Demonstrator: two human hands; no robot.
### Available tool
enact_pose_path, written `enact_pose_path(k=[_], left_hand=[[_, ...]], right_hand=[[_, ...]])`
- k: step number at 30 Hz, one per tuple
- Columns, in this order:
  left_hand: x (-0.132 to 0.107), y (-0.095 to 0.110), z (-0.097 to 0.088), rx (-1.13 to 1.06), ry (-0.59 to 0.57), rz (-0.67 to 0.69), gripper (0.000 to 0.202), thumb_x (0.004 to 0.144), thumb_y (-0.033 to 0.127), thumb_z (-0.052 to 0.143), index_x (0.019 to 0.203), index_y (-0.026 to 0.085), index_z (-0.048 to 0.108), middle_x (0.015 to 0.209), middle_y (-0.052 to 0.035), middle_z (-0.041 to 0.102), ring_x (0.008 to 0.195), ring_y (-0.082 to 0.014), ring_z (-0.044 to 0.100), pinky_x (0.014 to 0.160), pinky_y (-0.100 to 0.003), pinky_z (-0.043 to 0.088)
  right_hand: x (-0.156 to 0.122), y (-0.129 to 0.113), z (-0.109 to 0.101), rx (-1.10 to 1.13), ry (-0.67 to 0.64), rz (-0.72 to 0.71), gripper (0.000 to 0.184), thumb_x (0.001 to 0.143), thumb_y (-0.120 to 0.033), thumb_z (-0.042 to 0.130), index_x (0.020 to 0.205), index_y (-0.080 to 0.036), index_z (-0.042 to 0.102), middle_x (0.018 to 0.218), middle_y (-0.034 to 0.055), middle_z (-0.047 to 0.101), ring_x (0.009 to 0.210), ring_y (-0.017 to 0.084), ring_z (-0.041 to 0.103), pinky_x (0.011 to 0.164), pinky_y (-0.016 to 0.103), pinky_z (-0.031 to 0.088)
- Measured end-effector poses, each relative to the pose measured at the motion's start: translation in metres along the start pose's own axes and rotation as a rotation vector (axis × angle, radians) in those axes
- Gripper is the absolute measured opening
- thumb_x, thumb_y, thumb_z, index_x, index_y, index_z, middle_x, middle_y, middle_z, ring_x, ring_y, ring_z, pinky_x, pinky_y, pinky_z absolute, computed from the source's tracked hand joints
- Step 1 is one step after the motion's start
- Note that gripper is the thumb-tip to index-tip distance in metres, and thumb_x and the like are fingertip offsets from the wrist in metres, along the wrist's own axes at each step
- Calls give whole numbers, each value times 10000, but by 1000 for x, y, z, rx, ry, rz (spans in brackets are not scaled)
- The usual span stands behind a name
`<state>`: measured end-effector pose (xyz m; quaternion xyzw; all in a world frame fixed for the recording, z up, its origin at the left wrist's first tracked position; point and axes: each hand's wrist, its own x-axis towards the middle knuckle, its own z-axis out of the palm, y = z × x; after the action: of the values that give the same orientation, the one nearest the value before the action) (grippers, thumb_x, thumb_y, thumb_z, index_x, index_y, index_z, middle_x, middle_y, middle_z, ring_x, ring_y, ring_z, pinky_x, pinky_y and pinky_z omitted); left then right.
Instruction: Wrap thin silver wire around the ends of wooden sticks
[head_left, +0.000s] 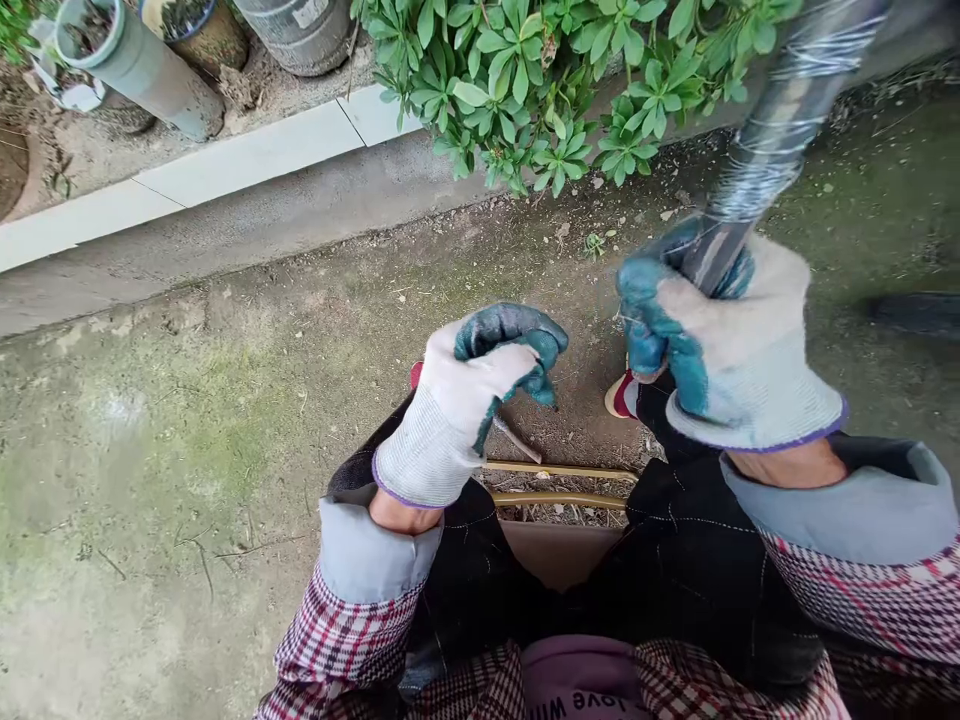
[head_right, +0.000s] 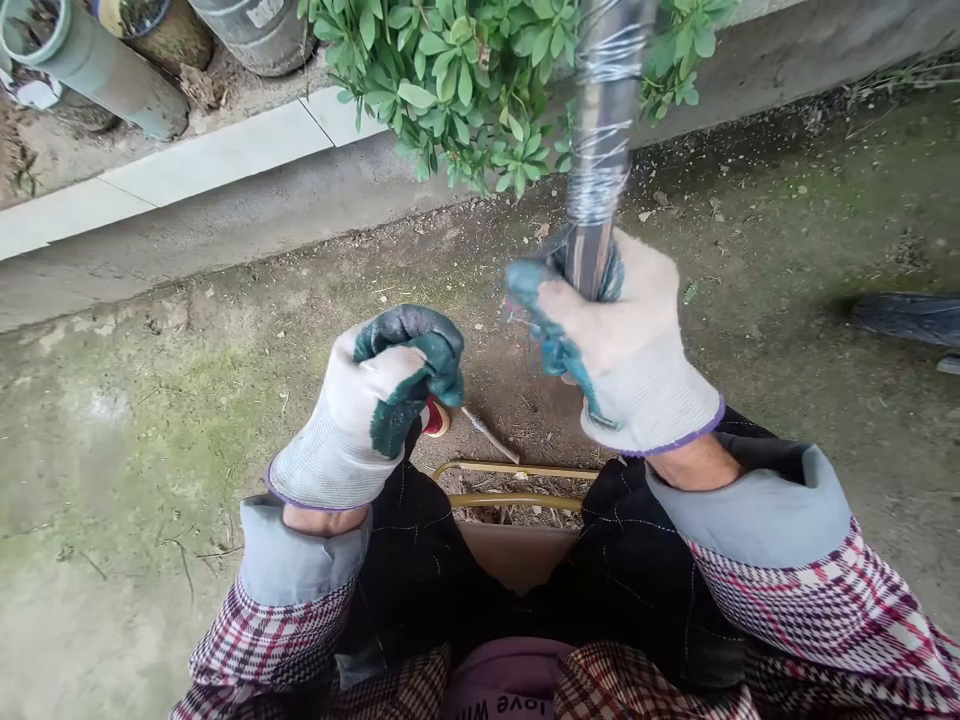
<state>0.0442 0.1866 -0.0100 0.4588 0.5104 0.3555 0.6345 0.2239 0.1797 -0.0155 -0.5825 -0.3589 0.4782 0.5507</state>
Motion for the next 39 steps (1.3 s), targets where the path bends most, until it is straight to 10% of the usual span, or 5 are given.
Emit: enact_pose_path(k=[18,39], left_hand=[[7,-17,13,24,-48,86,198,752,341,849,837,200,738,787,-20,765,826,-226,766,713,-324,658],[-5,-9,18,219,135,406,84,828,153,743,851,230,722,893,13,770,828,-168,741,825,-303,638]], right_hand=[[-6,10,4,-134,-22,-150,251,784,-417,870,761,-277,664,656,-4,612,565,192,580,469,335,464],[-20,-4,6,10,-79,110,296,767,-437,879,766,-269,635,555,-20,507,446,135,419,364,292,301]])
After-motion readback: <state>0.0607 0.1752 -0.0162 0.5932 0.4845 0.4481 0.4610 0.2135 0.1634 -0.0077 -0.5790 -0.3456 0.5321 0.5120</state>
